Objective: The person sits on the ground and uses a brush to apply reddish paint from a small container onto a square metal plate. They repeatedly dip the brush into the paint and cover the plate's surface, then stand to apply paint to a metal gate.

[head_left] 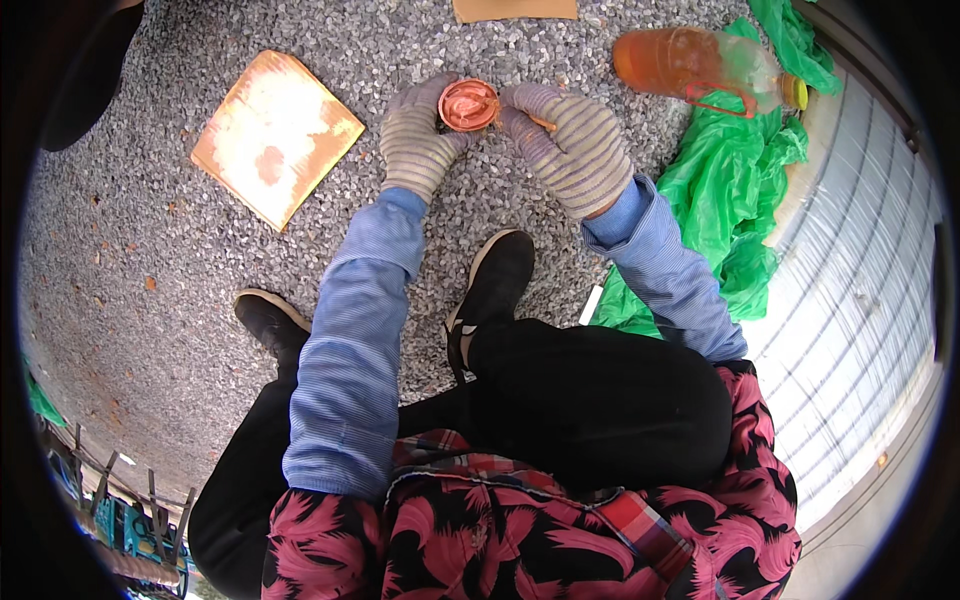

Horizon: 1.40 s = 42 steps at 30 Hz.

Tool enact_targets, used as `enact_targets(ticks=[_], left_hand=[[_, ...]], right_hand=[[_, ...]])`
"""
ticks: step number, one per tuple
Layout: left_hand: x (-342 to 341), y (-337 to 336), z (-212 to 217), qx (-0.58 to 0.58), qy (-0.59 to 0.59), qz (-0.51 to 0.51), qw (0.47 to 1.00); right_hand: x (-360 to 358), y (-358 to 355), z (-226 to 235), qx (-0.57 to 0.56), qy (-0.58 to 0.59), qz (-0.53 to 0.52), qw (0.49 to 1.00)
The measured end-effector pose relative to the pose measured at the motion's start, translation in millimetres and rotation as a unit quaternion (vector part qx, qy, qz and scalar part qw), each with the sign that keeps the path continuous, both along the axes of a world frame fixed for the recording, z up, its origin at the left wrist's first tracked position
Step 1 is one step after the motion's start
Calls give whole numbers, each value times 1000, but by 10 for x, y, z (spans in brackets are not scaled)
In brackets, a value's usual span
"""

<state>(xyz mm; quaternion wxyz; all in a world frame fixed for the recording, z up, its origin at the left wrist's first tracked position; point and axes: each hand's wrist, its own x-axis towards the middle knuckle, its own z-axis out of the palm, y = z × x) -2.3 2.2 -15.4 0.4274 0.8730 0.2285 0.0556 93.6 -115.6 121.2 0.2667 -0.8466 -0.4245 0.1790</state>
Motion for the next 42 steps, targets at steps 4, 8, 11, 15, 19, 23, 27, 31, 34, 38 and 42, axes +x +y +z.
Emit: enact_targets(ticks=[4, 8, 11, 15, 19, 23, 27, 31, 34, 38, 42], left_hand=[[-22, -23, 23, -39, 5, 14, 999], [-21, -2, 11, -21, -17, 7, 1000], [-4, 13, -46, -1, -12, -6, 1000], [-7, -23, 10, -18, -14, 13, 1000], [-3, -20, 14, -32, -10, 20, 999], [-38, -29, -19, -46, -15, 36, 998], [-22, -27, -20, -27, -3, 28, 999], [0, -10, 17, -52, 17, 16, 998], [6, -39, 59, -47, 8, 31, 998], [-42, -19, -38, -21, -15, 29, 999], [-33, -33, -9, -4, -12, 26, 1000]], right_hand=[[-118, -79, -44, -5, 42, 0, 999], [-122, 31, -6, 60, 4, 38, 997], [20, 51, -11, 47, -22, 26, 998], [53, -63, -49, -13, -21, 7, 1000], [-97, -67, -3, -2, -7, 18, 1000], [-169, 36, -26, 24, -23, 52, 998], [-34, 86, -25, 44, -66, 46, 996], [15, 6, -9, -4, -37, 2, 999], [-60, -49, -11, -1, -27, 22, 999], [-151, 46, -37, 20, 18, 33, 999], [-31, 51, -7, 26, -20, 14, 999]])
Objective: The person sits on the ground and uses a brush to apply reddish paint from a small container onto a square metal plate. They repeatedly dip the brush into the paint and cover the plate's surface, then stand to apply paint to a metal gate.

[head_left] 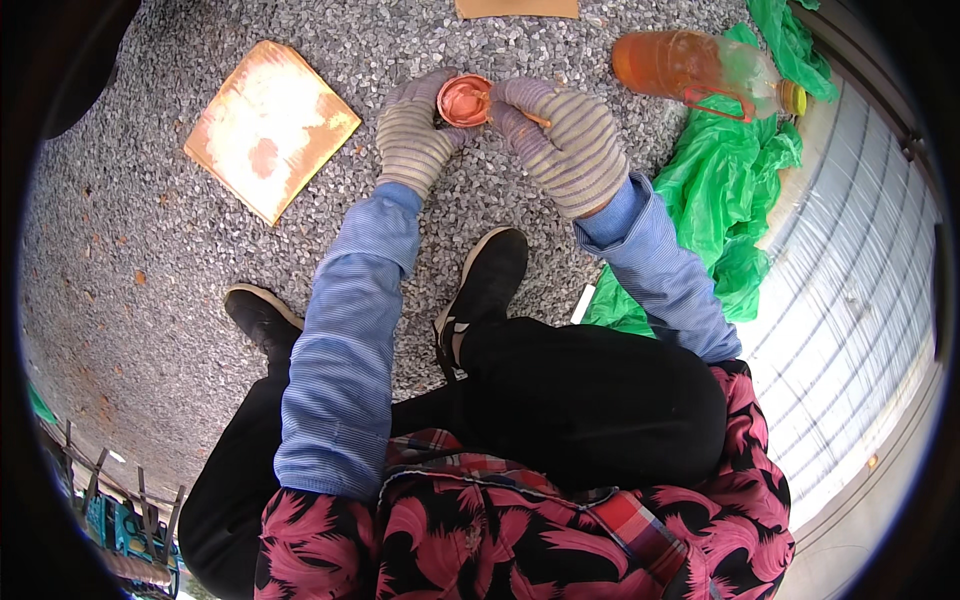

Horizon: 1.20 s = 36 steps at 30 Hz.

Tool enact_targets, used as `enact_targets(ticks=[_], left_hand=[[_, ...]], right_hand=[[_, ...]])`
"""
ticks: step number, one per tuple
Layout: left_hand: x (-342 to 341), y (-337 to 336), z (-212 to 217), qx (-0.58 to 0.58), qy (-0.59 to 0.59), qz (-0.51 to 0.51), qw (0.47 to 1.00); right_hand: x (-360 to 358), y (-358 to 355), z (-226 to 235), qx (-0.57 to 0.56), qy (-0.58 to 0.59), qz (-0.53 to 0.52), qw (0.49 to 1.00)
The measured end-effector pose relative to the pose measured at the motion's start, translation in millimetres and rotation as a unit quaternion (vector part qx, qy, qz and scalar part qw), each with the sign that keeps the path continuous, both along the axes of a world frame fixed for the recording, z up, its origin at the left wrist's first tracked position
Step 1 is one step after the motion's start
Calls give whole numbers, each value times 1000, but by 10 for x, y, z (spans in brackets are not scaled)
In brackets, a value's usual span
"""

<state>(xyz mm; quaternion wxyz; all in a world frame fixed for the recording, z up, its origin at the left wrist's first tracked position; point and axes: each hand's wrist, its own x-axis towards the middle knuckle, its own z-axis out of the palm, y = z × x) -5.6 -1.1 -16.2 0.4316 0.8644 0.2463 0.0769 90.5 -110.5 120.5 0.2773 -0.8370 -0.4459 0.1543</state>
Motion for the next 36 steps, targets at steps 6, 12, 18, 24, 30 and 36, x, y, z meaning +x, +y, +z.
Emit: enact_targets(ticks=[6, 12, 18, 24, 30, 36], left_hand=[[21, 3, 55, -46, 22, 1, 999], [3, 17, -28, -32, 11, -2, 999], [18, 15, 68, -12, 20, -7, 1000], [0, 29, -1, 1, -6, -13, 1000], [23, 31, 44, -21, 20, -17, 999], [3, 12, 72, -31, 2, 4, 1000]], right_hand=[[-61, -105, 20, -26, 40, -3, 999], [-88, -12, -74, 25, -2, 41, 999], [33, -68, 45, -55, 58, -41, 996], [-69, -22, 54, 23, 16, 14, 1000], [90, 28, 91, -53, 31, -16, 998], [1, -80, -51, -22, -46, 22, 998]])
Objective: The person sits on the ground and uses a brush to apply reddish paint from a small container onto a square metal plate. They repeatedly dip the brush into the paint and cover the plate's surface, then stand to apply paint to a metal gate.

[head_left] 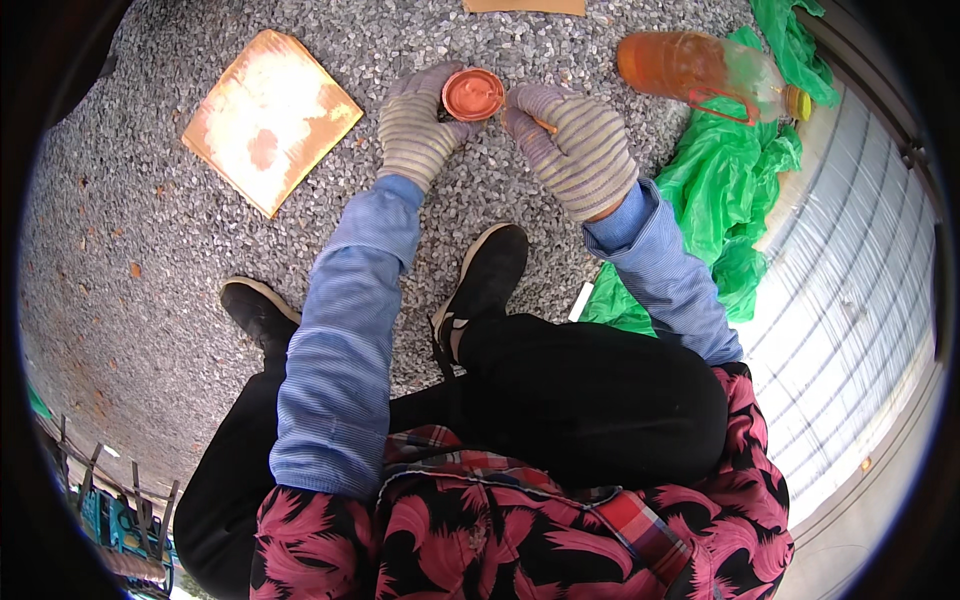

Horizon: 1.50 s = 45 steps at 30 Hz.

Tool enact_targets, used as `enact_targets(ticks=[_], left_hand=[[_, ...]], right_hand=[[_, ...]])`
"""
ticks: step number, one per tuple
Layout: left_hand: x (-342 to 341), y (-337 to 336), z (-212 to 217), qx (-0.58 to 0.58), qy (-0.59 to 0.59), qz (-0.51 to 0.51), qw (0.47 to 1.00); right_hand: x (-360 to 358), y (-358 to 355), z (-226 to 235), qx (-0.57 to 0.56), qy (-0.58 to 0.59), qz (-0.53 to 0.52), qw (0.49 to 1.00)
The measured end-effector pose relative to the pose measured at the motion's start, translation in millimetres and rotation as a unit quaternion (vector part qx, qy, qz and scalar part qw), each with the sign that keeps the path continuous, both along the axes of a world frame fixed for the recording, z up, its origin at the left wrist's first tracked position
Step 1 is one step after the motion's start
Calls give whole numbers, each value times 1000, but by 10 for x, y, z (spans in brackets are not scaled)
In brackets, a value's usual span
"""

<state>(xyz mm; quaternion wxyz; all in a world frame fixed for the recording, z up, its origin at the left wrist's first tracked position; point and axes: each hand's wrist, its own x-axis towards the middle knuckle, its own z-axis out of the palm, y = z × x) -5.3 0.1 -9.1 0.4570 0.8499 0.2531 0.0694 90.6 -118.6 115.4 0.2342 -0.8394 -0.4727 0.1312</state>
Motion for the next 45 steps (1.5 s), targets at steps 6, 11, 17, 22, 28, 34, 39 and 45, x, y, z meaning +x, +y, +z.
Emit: enact_targets(ticks=[6, 11, 17, 22, 28, 34, 39, 45], left_hand=[[2, 19, -22, 7, 6, -3, 1000], [22, 8, -3, 8, 28, -12, 1000], [13, 4, -36, 13, -3, -12, 1000], [-14, 11, -133, -9, -28, -10, 1000], [20, 13, -165, 41, -7, -30, 999], [12, 6, -84, 2, 3, -4, 1000], [-20, 5, -162, 10, -23, -1, 1000], [20, 17, -38, 17, -3, -18, 1000]], right_hand=[[-126, 96, 31, -18, 29, 19, 999], [37, 109, 5, 26, 7, -15, 1000], [-69, 15, 87, -17, 54, -24, 998], [-180, 79, 51, 3, 18, 23, 1000], [13, 64, 19, 4, 26, -23, 999], [-106, 21, 50, -8, 90, -25, 996], [-126, 159, 63, 13, 47, 19, 999], [67, 104, 108, -6, 32, -28, 999]])
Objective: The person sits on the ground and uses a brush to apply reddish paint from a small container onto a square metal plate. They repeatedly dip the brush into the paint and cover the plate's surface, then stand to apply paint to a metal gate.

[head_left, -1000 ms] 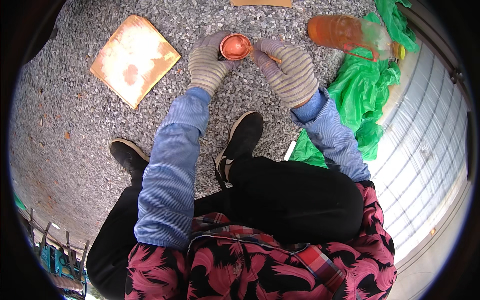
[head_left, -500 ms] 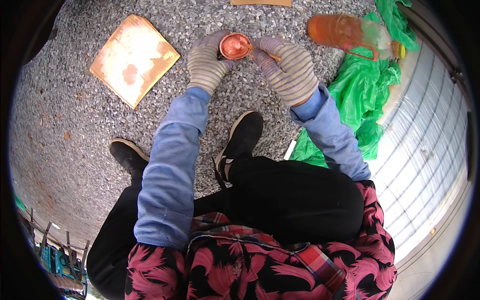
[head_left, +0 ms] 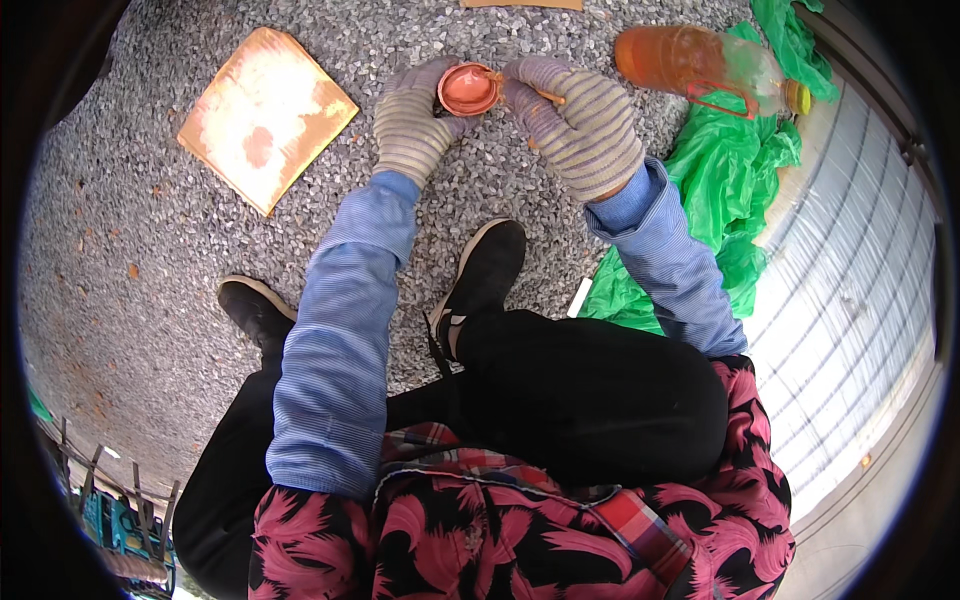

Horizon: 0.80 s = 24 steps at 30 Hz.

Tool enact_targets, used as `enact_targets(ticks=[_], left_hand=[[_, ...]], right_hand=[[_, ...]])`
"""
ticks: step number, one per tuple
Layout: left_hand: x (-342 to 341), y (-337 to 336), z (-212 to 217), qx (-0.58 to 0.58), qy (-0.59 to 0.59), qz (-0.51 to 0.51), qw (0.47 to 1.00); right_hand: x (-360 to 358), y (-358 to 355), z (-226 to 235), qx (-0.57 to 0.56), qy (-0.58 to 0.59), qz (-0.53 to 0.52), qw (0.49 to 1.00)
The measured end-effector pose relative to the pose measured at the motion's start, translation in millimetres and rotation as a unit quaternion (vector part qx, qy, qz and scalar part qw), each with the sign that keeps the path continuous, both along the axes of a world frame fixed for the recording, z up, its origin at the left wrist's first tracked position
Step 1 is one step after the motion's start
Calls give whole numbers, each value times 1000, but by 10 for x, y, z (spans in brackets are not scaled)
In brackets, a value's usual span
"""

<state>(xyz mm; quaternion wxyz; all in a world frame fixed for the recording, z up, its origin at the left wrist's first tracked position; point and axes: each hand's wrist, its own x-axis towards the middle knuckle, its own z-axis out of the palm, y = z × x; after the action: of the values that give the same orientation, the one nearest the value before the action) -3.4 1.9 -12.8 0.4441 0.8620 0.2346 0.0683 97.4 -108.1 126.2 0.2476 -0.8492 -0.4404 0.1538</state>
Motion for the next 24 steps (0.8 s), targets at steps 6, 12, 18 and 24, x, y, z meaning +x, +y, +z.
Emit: enact_targets(ticks=[6, 12, 18, 24], left_hand=[[-13, -21, -58, -12, -13, 7, 1000], [-44, -29, -99, -18, -11, 20, 1000], [2, -2, -22, -6, -7, 5, 1000], [-11, -12, -5, -13, -2, 11, 1000]], right_hand=[[-95, -114, -46, -34, -15, 14, 999], [-163, -9, -140, 34, -23, 83, 996], [8, -61, -57, 3, 72, -25, 997], [-170, -88, -41, 9, 37, 30, 999]])
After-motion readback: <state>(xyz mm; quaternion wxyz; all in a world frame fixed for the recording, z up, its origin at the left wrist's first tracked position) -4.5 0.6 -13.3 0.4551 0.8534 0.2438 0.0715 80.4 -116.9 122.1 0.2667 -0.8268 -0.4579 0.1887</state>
